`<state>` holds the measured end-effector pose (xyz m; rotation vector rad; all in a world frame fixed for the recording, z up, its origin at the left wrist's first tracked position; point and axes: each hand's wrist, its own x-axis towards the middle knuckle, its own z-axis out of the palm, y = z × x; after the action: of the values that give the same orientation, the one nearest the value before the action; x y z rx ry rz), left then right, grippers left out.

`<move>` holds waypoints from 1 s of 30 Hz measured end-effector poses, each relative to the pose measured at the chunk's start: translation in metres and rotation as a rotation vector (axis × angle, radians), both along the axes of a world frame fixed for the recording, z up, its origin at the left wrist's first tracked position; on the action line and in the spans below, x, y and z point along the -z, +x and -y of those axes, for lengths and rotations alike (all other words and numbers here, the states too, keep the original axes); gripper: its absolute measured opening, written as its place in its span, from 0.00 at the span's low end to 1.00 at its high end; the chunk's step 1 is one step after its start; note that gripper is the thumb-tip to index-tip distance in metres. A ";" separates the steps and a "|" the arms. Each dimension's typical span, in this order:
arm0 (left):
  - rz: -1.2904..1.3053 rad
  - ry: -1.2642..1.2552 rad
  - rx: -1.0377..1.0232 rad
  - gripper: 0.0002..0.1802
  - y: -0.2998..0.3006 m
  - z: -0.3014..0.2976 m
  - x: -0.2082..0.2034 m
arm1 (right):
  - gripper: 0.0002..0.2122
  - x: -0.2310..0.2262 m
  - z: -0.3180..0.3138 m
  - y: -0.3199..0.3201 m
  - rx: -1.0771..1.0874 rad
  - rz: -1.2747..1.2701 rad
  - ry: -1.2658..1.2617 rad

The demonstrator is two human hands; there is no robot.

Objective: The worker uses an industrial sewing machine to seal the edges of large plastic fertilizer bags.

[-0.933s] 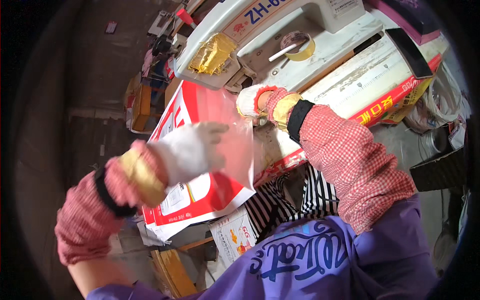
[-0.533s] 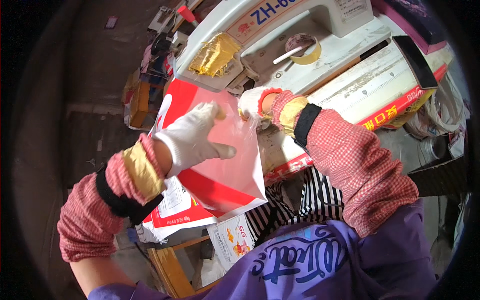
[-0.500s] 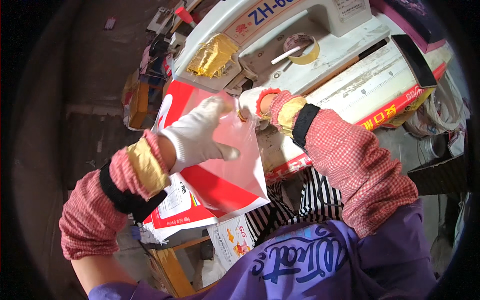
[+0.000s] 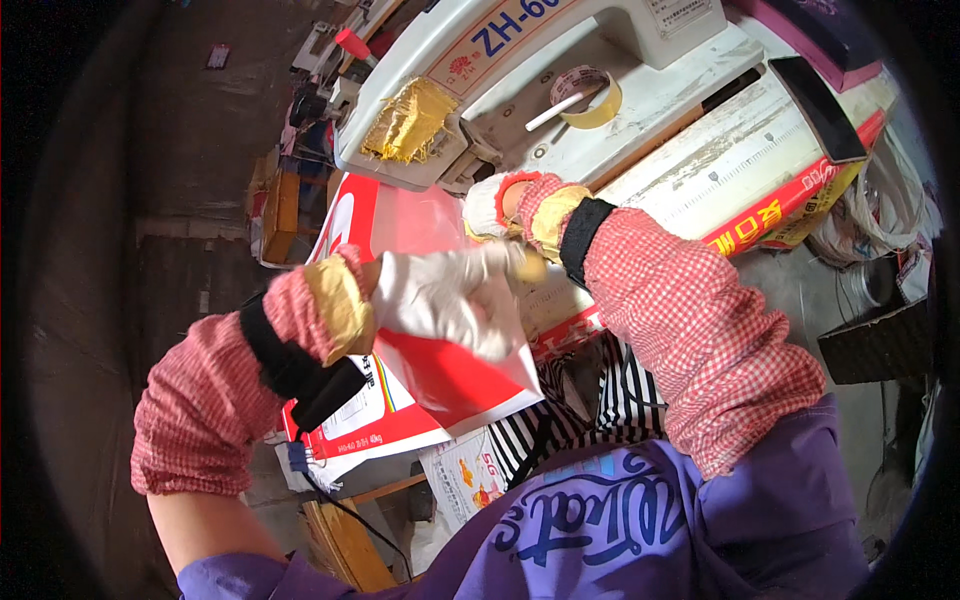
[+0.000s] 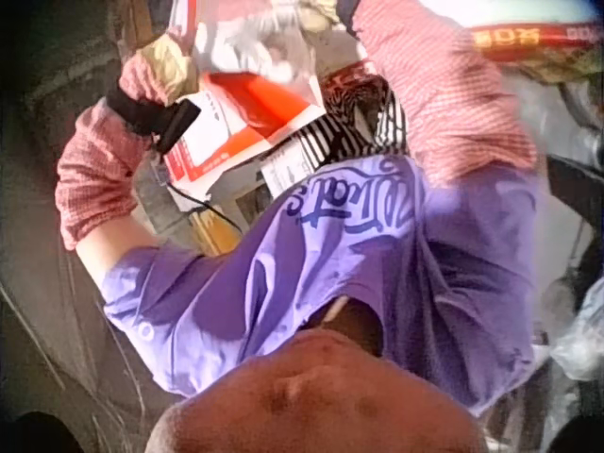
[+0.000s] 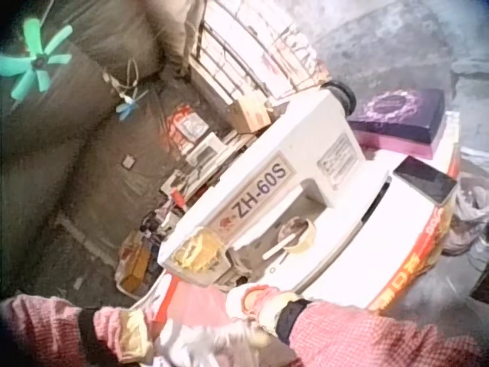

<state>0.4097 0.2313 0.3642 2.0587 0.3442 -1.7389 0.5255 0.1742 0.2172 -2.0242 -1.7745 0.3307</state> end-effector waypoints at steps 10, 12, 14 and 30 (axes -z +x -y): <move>0.075 0.559 0.370 0.35 -0.012 0.032 -0.092 | 0.11 -0.003 0.002 -0.009 0.206 -0.550 -0.180; -0.063 0.426 0.808 0.39 -0.040 0.034 -0.073 | 0.09 -0.008 0.006 -0.015 0.312 -0.687 -0.166; -0.298 0.551 0.828 0.35 -0.079 0.042 -0.064 | 0.09 -0.015 0.006 -0.021 0.315 -0.473 -0.182; 0.283 0.018 0.962 0.09 -0.142 0.109 0.008 | 0.20 0.001 0.096 -0.207 -0.184 -0.237 -0.147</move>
<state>0.2677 0.1226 0.3562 2.6524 -0.8567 -1.8192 0.3189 0.0784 0.2166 -1.8297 -1.8328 0.7454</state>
